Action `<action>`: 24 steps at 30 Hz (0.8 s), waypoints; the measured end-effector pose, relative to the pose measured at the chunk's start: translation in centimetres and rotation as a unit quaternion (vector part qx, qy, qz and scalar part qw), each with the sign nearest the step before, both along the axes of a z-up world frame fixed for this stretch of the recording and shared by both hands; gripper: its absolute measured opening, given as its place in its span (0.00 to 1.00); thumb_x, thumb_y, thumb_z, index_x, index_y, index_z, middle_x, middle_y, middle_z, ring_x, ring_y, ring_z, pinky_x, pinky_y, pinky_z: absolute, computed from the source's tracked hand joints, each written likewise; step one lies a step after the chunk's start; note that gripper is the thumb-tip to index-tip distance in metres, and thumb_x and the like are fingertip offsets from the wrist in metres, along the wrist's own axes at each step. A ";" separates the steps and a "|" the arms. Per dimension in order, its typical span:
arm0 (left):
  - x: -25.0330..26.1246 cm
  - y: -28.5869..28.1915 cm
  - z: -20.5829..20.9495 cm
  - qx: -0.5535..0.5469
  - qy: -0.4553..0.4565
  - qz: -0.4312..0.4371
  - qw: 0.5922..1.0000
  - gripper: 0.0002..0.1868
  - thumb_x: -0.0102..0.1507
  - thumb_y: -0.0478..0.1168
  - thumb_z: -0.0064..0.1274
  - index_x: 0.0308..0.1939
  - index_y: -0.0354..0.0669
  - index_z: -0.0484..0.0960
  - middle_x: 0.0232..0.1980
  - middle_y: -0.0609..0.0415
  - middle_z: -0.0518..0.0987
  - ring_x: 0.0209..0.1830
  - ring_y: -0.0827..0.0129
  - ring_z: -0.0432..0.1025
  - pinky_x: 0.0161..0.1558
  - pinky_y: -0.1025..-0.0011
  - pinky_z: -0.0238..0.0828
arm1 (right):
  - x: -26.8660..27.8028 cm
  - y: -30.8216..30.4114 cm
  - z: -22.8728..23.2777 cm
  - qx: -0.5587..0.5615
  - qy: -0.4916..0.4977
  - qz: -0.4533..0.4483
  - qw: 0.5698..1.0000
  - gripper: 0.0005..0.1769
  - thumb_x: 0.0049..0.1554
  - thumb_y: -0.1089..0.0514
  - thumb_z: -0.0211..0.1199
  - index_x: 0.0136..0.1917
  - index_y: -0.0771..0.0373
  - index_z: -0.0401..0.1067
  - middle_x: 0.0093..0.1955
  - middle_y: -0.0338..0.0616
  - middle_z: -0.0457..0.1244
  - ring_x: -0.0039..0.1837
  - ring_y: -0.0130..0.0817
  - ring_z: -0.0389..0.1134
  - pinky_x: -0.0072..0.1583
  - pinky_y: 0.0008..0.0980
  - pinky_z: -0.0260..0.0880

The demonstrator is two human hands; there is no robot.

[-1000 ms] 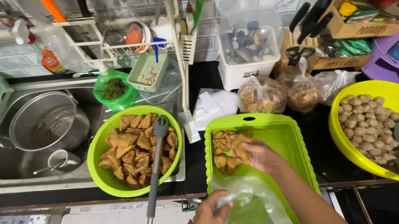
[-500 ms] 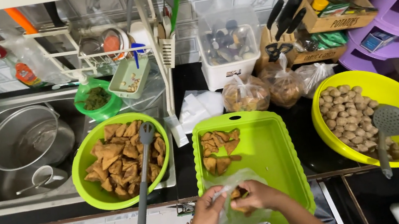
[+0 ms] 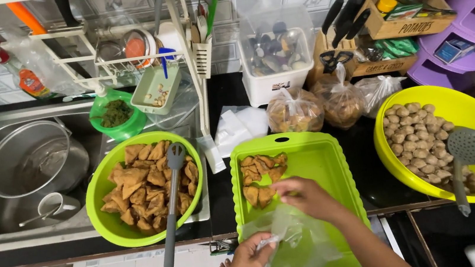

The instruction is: Bagging fried tofu puffs from a large bowl into individual plastic bags.

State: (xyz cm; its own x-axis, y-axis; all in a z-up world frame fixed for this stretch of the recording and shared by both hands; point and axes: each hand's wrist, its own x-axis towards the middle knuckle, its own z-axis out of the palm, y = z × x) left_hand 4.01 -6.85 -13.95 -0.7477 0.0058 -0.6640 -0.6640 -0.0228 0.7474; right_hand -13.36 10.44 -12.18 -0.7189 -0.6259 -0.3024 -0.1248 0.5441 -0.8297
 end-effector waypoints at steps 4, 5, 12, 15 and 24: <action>0.3 0.3 -2.6 0.008 0.054 0.000 0.999 0.13 0.68 0.45 0.54 0.54 0.52 0.86 0.47 0.64 0.84 0.45 0.78 0.73 0.50 0.85 0.63 | 1.1 -4.4 1.6 0.047 0.113 0.158 0.980 0.44 0.57 0.76 0.53 0.78 0.37 0.59 0.78 0.53 0.51 0.82 0.56 0.41 0.74 0.54 0.61; 0.4 0.3 -2.2 -0.005 0.049 -0.006 0.999 0.13 0.68 0.46 0.55 0.54 0.53 0.87 0.46 0.65 0.83 0.44 0.79 0.72 0.49 0.86 0.63 | 2.0 -5.8 5.0 0.115 -0.026 0.077 0.990 0.37 0.58 0.53 0.48 0.80 0.41 0.51 0.83 0.45 0.41 0.84 0.49 0.38 0.78 0.53 0.49; 0.5 0.1 -6.0 -0.042 0.040 0.001 0.998 0.15 0.66 0.49 0.57 0.54 0.53 0.87 0.43 0.69 0.83 0.41 0.84 0.71 0.47 0.87 0.63 | 0.1 -7.3 -10.1 0.321 0.193 0.286 0.882 0.44 0.60 0.67 0.59 0.82 0.38 0.46 0.83 0.52 0.34 0.83 0.59 0.33 0.77 0.67 0.39; 0.5 0.1 -5.6 -0.014 0.069 -0.004 0.998 0.12 0.67 0.46 0.56 0.51 0.51 0.87 0.43 0.67 0.83 0.42 0.82 0.71 0.47 0.85 0.63 | -0.8 -6.0 -16.7 0.247 0.321 0.301 0.863 0.38 0.57 0.63 0.62 0.76 0.47 0.52 0.71 0.60 0.48 0.70 0.64 0.53 0.61 0.63 0.66; 0.1 -0.7 -3.9 0.018 0.082 0.003 0.996 0.09 0.69 0.42 0.56 0.51 0.53 0.88 0.36 0.62 0.81 0.23 0.78 0.61 0.29 0.80 0.57 | -1.5 -2.7 -9.4 -0.096 -0.013 -0.044 0.994 0.18 0.61 0.55 0.62 0.65 0.48 0.76 0.63 0.36 0.71 0.29 0.18 0.60 0.34 0.15 0.72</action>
State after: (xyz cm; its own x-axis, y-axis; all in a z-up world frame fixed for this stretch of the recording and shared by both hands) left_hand 4.12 -7.58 -17.83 -0.8460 0.0229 -0.5327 -0.5331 -0.0557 0.8442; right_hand -14.88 7.69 -21.57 -0.7669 -0.6093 -0.2017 -0.0620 0.3831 -0.9216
